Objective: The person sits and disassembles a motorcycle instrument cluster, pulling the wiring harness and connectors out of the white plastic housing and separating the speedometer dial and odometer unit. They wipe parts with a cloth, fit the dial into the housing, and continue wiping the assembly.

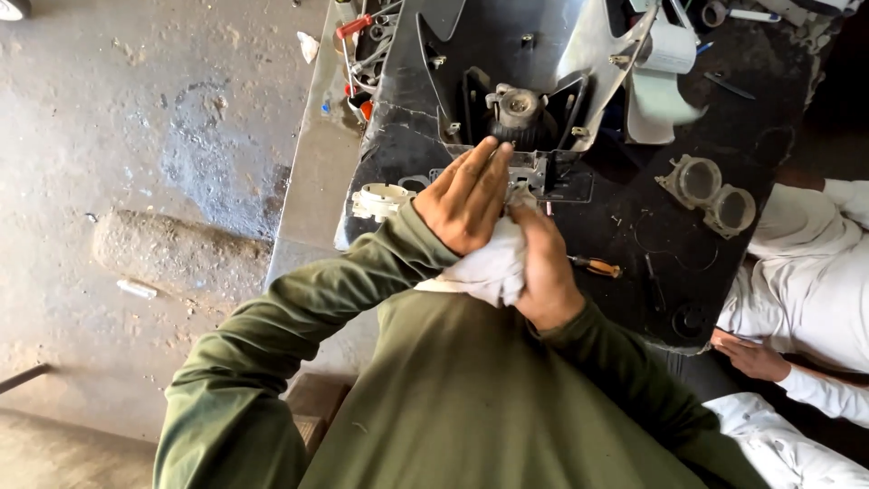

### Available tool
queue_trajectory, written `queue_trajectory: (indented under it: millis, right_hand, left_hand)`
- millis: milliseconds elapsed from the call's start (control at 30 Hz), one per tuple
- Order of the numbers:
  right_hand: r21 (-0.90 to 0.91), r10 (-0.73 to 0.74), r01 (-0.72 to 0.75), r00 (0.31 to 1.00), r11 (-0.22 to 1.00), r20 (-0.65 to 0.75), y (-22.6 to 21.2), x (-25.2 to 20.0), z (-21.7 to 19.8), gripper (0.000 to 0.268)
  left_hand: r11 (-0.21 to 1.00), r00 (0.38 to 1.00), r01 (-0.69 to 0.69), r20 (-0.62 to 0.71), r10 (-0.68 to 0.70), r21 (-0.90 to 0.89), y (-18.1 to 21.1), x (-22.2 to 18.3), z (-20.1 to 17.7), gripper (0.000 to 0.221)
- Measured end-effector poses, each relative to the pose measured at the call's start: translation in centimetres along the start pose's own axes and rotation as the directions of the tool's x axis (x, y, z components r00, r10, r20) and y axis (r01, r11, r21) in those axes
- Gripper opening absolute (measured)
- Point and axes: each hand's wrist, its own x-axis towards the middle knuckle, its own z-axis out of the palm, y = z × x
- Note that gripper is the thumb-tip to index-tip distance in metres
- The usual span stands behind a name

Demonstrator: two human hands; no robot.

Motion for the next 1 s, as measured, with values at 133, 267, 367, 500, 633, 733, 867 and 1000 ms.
queue_trajectory:
  millis: [133, 267, 367, 500, 633, 733, 867, 1000]
  right_hand:
    - [-0.264, -0.192, 0.205, 0.979, 0.942, 0.074, 0.7, 0.4, -2.5, 0.020]
    - [-0.618, -0.358, 0.468, 0.883, 0.632, 0.303, 0.4, 1.9, -6.4, 0.020]
    - [-0.639, -0.274, 0.750, 0.660, 0.172, 0.700, -1.6, 2.7, -6.5, 0.020]
    - [-0.154, 0.087, 0.953, 0.182, -0.263, 0.979, -3.1, 4.1, -6.6, 0.022]
    - [-0.081, -0.043, 0.958, 0.072, -0.276, 0.996, -2.6, 3.6, -7.9, 0.016]
    - [-0.588, -0.562, 0.809, 0.483, -0.006, 0.672, -1.7, 1.4, -8.4, 0.025]
    - [-0.667, -0.638, 0.621, 0.719, 0.411, 0.276, -3.0, -0.8, -7.8, 0.029]
    - [-0.692, -0.638, 0.605, 0.722, 0.395, 0.268, -6.0, -2.5, -8.0, 0.030]
  left_hand:
    - [1.000, 1.000, -0.022, -0.005, 0.022, -0.008, -0.2, 1.1, -0.8, 0.031]
    - [0.986, 0.966, 0.037, 0.259, 0.006, -0.162, 0.0, 1.4, 0.7, 0.037]
    - [0.953, 0.750, 0.173, 0.660, 0.036, -0.248, 0.3, 2.4, 0.7, 0.038]
    - [0.924, 0.358, 0.323, 0.930, 0.081, -0.205, 0.2, 3.3, 0.7, 0.027]
    - [0.861, 0.568, 0.437, 0.822, -0.040, -0.260, 0.1, 1.4, 1.0, 0.030]
    - [0.716, 0.773, 0.545, 0.593, -0.227, -0.436, -0.5, 0.5, -0.1, 0.038]
    - [0.463, 0.791, 0.609, 0.539, -0.289, -0.644, -1.0, 0.5, -1.3, 0.054]
    - [0.067, 0.638, 0.768, 0.752, -0.168, -0.637, -1.1, 1.1, -1.6, 0.058]
